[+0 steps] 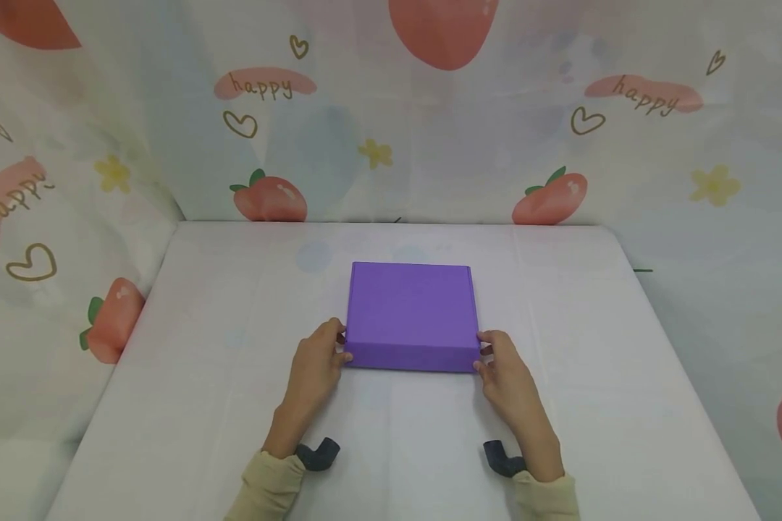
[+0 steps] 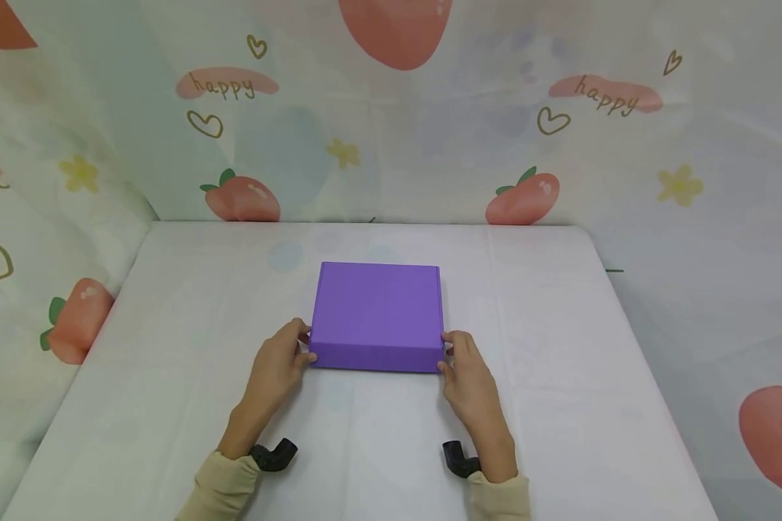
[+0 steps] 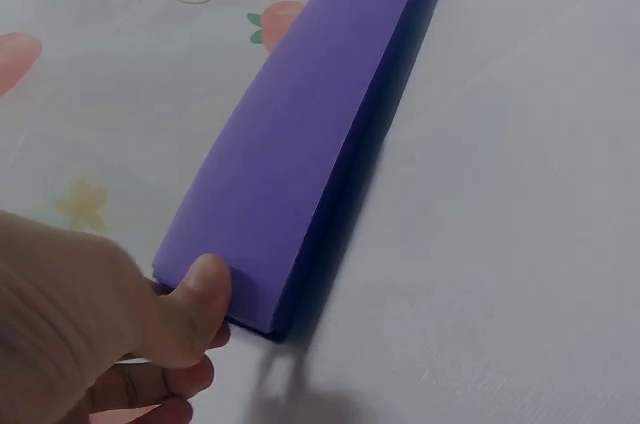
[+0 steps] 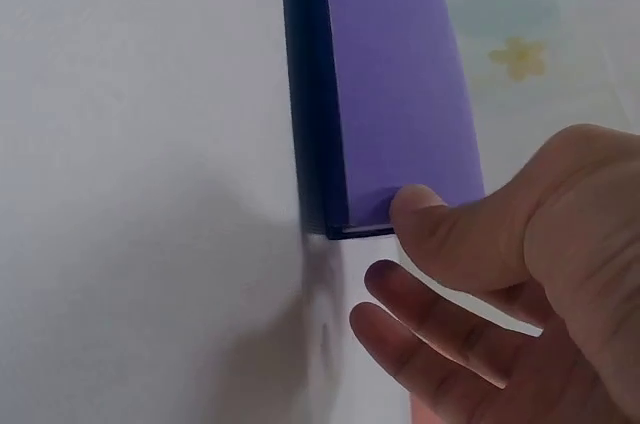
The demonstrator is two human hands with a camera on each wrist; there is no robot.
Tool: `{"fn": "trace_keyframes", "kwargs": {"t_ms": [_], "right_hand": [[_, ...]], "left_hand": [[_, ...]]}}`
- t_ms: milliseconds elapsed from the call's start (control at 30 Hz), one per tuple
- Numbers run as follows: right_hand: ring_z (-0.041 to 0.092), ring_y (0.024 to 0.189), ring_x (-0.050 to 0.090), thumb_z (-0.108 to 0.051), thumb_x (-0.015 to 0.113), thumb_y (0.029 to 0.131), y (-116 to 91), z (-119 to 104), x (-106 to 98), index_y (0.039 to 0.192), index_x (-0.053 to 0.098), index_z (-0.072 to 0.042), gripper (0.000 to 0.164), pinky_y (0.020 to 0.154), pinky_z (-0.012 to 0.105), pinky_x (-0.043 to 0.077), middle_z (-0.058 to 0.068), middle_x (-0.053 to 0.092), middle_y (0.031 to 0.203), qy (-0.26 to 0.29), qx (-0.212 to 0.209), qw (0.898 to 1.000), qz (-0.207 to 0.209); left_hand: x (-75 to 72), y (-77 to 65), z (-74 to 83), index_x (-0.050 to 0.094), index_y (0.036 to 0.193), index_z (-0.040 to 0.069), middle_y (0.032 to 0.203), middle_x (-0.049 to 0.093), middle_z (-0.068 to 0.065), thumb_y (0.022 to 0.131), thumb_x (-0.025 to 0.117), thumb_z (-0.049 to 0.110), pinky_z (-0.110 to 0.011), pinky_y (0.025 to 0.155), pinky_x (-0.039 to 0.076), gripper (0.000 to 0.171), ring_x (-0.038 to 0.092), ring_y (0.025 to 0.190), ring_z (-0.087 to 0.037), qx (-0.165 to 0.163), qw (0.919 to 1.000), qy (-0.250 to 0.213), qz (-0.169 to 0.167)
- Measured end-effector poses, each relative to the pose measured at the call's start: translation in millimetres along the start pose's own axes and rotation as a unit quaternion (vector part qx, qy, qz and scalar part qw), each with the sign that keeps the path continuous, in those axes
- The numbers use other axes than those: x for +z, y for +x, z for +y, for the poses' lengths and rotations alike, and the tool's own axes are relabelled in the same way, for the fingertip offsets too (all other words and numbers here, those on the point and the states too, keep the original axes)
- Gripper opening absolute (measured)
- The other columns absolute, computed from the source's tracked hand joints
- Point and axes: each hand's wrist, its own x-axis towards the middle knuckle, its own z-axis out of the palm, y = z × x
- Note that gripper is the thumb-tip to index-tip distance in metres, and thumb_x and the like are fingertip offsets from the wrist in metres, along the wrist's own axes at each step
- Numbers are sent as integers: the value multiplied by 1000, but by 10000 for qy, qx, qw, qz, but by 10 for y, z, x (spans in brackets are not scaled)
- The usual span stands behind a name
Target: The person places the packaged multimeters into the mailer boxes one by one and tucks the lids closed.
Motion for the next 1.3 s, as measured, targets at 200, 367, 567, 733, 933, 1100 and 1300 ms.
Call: {"fn": "trace_keyframes", "kwargs": {"t_ms": [200,367,567,733,933,1100,1300], "right_hand": [[43,121,60,10,79,82,-35,40,-47,130,59,5,52,102,56,51,22,64,129,-421,-702,9959,385],[44,120,59,12,81,78,-79,62,-33,123,68,0,48,101,56,51,19,66,126,-653,-1682,9799,847],[42,114,62,10,82,77,-116,26,11,116,72,-1,42,94,53,55,18,70,122,-1036,-2040,9673,1092],[41,111,64,13,79,78,-120,-22,18,116,73,-2,41,83,51,57,16,71,120,-1149,-1828,9704,1081],[38,109,67,21,70,75,-114,-56,42,110,73,-3,43,77,48,57,13,72,118,-1141,-1514,9769,984],[36,105,68,25,67,70,-106,-84,54,107,73,-5,48,72,45,55,10,71,114,-1143,-1319,9806,890],[35,103,69,25,67,70,-89,-112,42,106,73,-5,47,69,43,54,9,70,112,-1248,-1222,9810,842]], "left_hand": [[-88,-38,-24,58,136,7,123,69,-11,87,84,21,-47,88,52,57,64,110,-32,330,9970,664,-202],[-136,-107,-68,60,142,13,142,60,-11,88,84,18,-47,86,54,59,60,123,-36,1130,9873,1109,98],[-106,-192,-96,71,130,12,141,65,-6,87,85,15,-45,82,57,46,61,123,-34,1911,9705,1375,520],[-104,-201,-102,73,130,14,138,68,-3,84,87,11,-45,81,57,48,62,120,-32,1971,9678,1457,579],[-102,-185,-110,75,126,17,134,70,0,85,86,9,-41,74,56,44,65,113,-29,2146,9583,1732,742],[-109,-196,-99,76,123,16,130,71,0,87,82,8,-39,68,55,37,66,111,-29,2233,9526,1898,814],[-135,-187,-42,77,124,16,130,71,-1,88,79,5,-40,70,54,37,64,113,-28,2155,9537,1981,695]]}}
